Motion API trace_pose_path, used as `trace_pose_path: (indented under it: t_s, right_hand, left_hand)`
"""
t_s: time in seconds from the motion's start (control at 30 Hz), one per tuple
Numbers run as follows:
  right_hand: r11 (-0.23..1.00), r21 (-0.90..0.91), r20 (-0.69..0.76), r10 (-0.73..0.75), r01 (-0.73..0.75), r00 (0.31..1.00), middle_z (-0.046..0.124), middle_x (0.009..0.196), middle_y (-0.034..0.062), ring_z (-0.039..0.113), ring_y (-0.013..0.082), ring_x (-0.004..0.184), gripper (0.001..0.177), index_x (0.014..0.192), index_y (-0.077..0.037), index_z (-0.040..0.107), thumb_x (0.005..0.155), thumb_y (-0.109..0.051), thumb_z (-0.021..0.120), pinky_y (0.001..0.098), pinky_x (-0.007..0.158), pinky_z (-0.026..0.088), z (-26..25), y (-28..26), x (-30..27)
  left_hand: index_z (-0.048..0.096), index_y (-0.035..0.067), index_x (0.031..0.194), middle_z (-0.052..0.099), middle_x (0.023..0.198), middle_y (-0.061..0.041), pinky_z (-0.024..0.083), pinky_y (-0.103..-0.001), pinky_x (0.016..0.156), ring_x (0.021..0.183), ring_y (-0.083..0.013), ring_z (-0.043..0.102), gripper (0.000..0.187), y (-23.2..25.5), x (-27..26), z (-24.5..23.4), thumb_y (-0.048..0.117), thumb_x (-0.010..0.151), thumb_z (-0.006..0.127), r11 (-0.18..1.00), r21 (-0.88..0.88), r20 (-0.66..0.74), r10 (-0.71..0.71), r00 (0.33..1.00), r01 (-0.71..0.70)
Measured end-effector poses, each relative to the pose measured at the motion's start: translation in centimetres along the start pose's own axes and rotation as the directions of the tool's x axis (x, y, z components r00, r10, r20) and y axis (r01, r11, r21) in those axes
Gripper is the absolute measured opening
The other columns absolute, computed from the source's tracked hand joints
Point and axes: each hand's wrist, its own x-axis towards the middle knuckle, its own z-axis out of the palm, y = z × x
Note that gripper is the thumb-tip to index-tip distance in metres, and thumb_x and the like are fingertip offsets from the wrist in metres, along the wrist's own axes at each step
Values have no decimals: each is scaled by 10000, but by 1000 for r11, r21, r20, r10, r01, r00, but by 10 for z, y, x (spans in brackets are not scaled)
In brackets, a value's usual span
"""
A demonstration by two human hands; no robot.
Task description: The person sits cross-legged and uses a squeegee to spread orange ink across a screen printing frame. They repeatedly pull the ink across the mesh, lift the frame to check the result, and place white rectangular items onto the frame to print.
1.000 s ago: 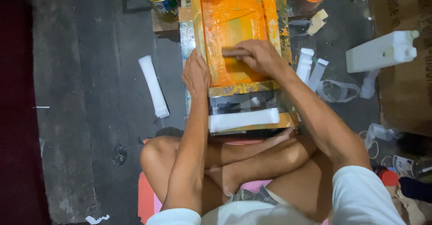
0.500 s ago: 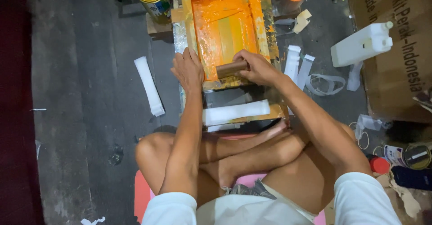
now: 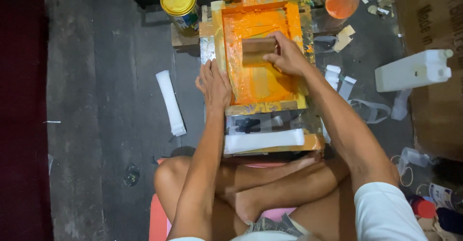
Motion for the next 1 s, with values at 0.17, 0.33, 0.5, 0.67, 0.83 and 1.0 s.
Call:
trace_pose_path:
  t_s: [0.17, 0.33, 0.5, 0.67, 0.83, 1.0]
  right_hand:
    - [998, -37, -7, -49, 49, 999, 562, 1003, 112, 548, 248, 829, 272, 1119, -119, 429, 992, -79, 666, 384, 661, 416, -13, -38, 14]
    - [983, -43, 31, -179, 180, 983, 665, 986, 109, 649, 260, 804, 194, 1081, -107, 457, 997, -47, 621, 388, 633, 475, -3, -38, -7]
    - [964, 25, -88, -263, 266, 961, 753, 995, 143, 723, 387, 930, 243, 1062, -101, 495, 938, 93, 574, 513, 820, 567, 10, -54, -67]
    - [978, -4, -64, -209, 210, 976, 746, 1040, 183, 685, 468, 994, 286, 1078, -88, 511, 884, 81, 636, 577, 852, 532, 20, -46, -112]
    - [974, 16, -60, -224, 226, 973, 761, 985, 137, 706, 425, 990, 308, 1076, -135, 538, 890, 98, 616, 498, 871, 553, 21, -48, -138]
    - [991, 77, 54, -113, 108, 992, 745, 990, 189, 710, 420, 984, 333, 1154, -86, 562, 890, 99, 645, 495, 817, 569, 16, -43, -134]
  left_hand:
    - [383, 97, 1520, 389, 1572, -146, 183, -581, 1149, 1479, -348, 300, 523, -3, 4, 4, 342, 1078, 248, 1000, 16, -53, 18, 998, -17]
    - [380, 103, 1512, 400, 1563, -151, 196, -577, 1143, 1472, -353, 312, 517, 5, 3, -8, 354, 1082, 239, 1000, -9, -45, 20, 999, -20]
    - [395, 78, 1541, 402, 1550, -174, 119, -554, 1184, 1511, -355, 264, 539, 2, 2, -3, 392, 1120, 273, 1000, -3, 2, -16, 1000, 16]
    - [449, 83, 1490, 448, 1463, -163, 177, -552, 1129, 1450, -345, 325, 507, -8, 2, 13, 394, 1113, 314, 998, 50, -123, 51, 991, -45]
    - [516, 77, 1422, 492, 1372, -155, 241, -534, 1066, 1385, -333, 377, 489, -9, -1, 18, 412, 1103, 357, 987, 147, -232, 101, 968, -68]
    - [549, 73, 1361, 502, 1314, -139, 272, -497, 1027, 1315, -324, 418, 431, 0, -9, 13, 390, 1100, 418, 989, 146, -222, 32, 975, 0]
